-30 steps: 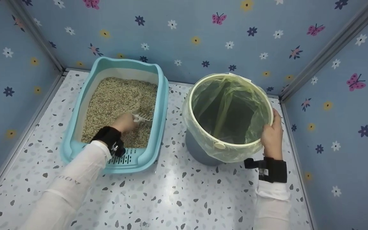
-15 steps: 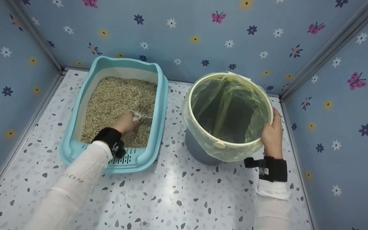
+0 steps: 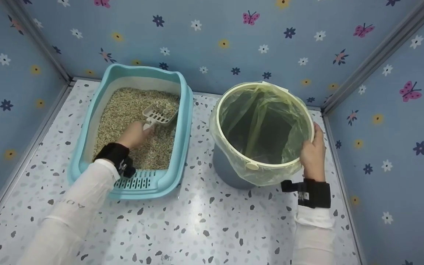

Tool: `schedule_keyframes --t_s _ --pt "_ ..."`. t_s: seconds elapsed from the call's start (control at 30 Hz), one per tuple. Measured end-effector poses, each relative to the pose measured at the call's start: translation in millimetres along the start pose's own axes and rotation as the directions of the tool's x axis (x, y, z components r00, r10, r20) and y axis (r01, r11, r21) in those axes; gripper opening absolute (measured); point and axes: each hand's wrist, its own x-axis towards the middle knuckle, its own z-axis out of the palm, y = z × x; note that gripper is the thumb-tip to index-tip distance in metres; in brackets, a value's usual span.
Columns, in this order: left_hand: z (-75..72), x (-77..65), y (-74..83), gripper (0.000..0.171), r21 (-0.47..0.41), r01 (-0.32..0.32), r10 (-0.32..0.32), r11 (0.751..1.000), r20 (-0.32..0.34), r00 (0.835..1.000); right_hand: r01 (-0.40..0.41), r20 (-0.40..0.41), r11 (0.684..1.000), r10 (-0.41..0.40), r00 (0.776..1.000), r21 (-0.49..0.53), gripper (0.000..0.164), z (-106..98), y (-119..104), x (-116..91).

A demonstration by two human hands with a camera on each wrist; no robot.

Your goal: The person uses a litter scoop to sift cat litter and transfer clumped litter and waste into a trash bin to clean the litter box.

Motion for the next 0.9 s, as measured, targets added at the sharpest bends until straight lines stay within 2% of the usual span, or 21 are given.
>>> schedule_keyframes --t_s 0.2,0.47,0.63,0.9 --pt "-21.2 -6.9 -8.5 0.027 -0.073 -0.037 0.033 0.997 -0.062 0.998 0.005 0.005 1.000 -0.005 1.000 0.004 0.067 0 0 0" --pt "-41.7 -22.2 -19.5 0.037 -0.107 -0.107 0.088 0.989 -0.169 0.982 0.017 -0.002 1.000 -0.017 1.000 0.007 0.068 0 -1 1" --pt "-47.4 -28.8 -28.4 0.040 -0.143 -0.146 0.114 0.979 -0.214 0.970 0.012 -0.002 1.000 -0.012 1.000 0.023 0.069 0 -1 1" --pt "-45.9 -35.9 -38.5 0.040 -0.164 -0.234 0.178 0.958 -0.298 0.938 0.000 -0.004 1.000 0.000 1.000 0.014 0.070 0 0 1"
